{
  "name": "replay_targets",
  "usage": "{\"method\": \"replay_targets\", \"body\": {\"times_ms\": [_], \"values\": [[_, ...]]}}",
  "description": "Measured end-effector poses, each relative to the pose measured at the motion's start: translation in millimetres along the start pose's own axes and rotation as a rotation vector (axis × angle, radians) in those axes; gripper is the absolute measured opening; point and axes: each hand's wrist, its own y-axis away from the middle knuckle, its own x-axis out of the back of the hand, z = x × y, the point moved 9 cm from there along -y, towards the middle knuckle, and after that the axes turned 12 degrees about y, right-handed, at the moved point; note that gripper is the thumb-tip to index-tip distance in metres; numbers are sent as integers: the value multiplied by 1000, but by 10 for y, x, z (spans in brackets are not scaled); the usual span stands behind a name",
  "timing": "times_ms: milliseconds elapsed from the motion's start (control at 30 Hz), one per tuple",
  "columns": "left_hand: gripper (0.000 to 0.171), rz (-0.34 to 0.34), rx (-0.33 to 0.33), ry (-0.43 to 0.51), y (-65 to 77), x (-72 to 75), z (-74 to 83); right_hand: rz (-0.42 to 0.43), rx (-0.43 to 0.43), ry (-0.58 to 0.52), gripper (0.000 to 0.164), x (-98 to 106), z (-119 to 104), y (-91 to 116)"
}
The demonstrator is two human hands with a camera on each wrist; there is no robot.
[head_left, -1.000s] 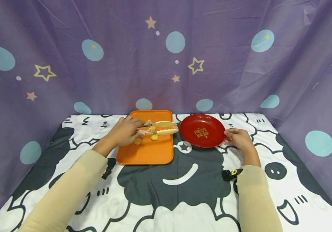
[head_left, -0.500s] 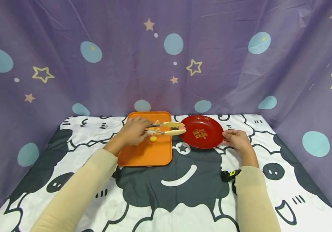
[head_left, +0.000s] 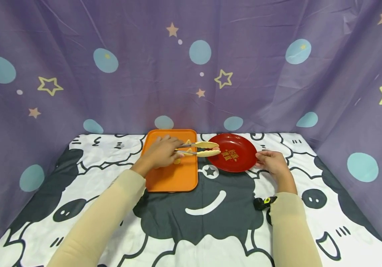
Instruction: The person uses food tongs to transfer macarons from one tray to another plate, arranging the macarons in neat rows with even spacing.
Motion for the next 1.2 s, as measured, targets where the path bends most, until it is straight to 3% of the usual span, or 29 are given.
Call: {"method": "replay_targets", "body": {"times_ms": [233, 733, 1200], "values": [[52, -8, 20, 19, -70, -51, -3, 6, 3, -23, 33, -14, -5, 5], [53, -52, 6, -63, -191, 24, 131, 0, -9, -19, 40, 14, 3, -8], [55, -61, 10, -65, -173, 42, 154, 12, -7, 2, 39, -1, -15, 15]]}}
